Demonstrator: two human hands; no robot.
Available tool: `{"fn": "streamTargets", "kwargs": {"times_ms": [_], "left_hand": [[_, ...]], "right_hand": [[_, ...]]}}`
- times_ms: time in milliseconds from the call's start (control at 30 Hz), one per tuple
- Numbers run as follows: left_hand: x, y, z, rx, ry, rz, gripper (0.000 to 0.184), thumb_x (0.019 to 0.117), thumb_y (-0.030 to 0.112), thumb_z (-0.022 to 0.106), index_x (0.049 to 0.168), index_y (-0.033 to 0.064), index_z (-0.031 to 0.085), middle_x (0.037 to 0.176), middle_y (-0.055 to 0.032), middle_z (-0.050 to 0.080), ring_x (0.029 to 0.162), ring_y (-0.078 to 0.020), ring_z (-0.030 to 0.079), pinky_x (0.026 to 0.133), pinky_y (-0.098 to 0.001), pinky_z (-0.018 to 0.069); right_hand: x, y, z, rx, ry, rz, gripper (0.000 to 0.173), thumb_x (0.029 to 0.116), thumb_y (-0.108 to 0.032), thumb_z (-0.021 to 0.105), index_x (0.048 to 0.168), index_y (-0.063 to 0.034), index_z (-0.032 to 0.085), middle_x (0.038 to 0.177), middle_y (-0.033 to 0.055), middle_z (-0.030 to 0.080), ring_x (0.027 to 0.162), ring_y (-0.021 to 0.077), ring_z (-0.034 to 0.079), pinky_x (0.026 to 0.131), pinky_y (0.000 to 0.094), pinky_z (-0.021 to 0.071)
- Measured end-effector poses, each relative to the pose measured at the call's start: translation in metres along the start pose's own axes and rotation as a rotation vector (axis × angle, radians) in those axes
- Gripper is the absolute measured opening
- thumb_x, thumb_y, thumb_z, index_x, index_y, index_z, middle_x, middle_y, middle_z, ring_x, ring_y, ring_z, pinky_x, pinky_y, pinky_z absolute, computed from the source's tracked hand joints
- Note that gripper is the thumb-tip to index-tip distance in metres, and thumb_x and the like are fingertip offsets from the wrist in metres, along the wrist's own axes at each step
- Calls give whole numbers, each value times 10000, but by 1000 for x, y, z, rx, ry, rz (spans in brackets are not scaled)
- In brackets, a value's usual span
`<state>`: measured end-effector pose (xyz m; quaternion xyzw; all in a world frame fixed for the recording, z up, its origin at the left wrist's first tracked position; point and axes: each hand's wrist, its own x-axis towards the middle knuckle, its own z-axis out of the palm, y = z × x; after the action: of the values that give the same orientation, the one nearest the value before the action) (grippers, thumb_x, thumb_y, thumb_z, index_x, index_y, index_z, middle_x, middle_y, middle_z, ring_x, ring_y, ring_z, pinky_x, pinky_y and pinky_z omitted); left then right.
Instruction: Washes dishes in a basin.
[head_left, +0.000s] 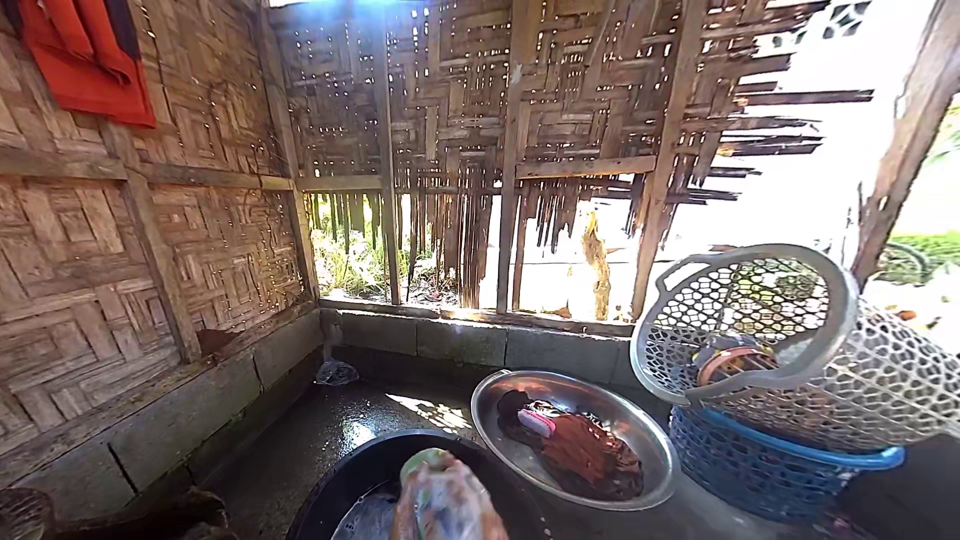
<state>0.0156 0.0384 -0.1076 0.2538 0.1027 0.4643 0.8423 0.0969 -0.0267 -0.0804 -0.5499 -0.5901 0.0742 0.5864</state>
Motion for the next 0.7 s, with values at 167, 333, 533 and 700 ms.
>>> {"fn": "streamTargets", "kwargs": {"times_ms": [167, 333, 533, 700], "left_hand": [[0, -3, -1, 65, 26, 57, 488, 1080, 424, 263, 1103, 121, 645, 988, -22, 737, 966, -127, 714, 867, -337, 594], [-5, -5, 22, -85, 202, 12, 505, 1094, 461, 265, 1085, 111, 630, 929, -67, 735, 888, -174, 725, 805, -374, 610], [-6, -3, 20, -91, 153, 86, 532, 1099, 424, 202, 1049, 129, 641, 906, -38, 737, 883, -140, 722, 794, -333, 608], [-6, -10, 17, -83, 154, 37, 421, 1094, 392, 315, 1178, 103, 609, 1014, -77, 730, 956, -182, 717, 844, -383, 605]], "right_hand": [[-5, 12, 4, -314, 8, -301, 443, 914, -351, 671, 1131, 28, 742, 1185, 265, 704, 1177, 440, 643, 1035, 575, 488], [14, 9, -9, -236, 146, -290, 260, 920, -220, 653, 1002, -7, 777, 1051, 165, 757, 1049, 280, 718, 964, 391, 564], [-8, 11, 7, -91, 35, -215, 299, 905, -154, 667, 1087, 72, 740, 1134, 240, 725, 1136, 346, 681, 1041, 462, 514], [27, -6, -16, 243, 102, 155, 322, 915, -167, 696, 1122, 80, 699, 995, 130, 747, 927, 97, 708, 890, 270, 571]]}}
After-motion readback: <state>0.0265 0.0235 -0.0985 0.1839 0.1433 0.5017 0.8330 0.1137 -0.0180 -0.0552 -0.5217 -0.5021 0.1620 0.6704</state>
